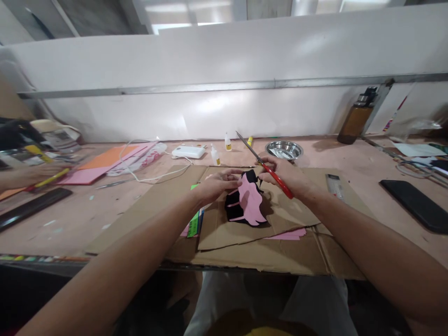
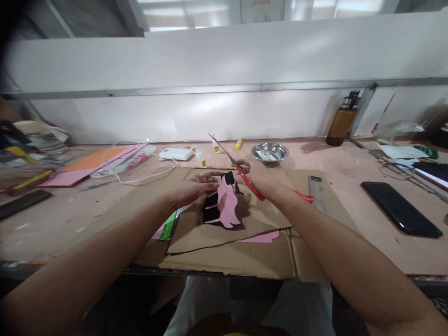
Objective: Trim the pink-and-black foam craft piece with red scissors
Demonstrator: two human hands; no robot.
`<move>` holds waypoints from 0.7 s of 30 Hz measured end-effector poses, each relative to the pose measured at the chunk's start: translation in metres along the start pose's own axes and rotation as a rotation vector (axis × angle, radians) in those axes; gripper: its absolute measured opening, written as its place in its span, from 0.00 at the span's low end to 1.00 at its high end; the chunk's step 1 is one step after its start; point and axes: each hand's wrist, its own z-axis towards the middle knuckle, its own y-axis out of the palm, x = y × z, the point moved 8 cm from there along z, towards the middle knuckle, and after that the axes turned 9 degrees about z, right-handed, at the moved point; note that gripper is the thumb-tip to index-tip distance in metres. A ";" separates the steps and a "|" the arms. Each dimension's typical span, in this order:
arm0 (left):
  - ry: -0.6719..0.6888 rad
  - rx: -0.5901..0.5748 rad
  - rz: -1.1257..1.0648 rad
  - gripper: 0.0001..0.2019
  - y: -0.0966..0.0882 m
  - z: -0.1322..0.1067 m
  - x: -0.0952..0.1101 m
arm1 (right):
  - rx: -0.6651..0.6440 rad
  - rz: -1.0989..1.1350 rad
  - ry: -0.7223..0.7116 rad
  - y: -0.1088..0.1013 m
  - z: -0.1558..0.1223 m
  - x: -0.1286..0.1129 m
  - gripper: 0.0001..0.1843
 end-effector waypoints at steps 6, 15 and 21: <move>-0.058 0.014 -0.122 0.25 0.006 0.003 -0.003 | 0.008 0.014 -0.014 -0.009 -0.001 0.004 0.19; -0.023 0.016 0.017 0.36 -0.002 0.006 0.021 | 0.183 0.209 -0.042 -0.028 -0.004 -0.009 0.19; 0.086 -0.135 0.087 0.51 0.025 0.009 0.052 | -0.009 0.296 -0.100 -0.010 -0.007 -0.018 0.22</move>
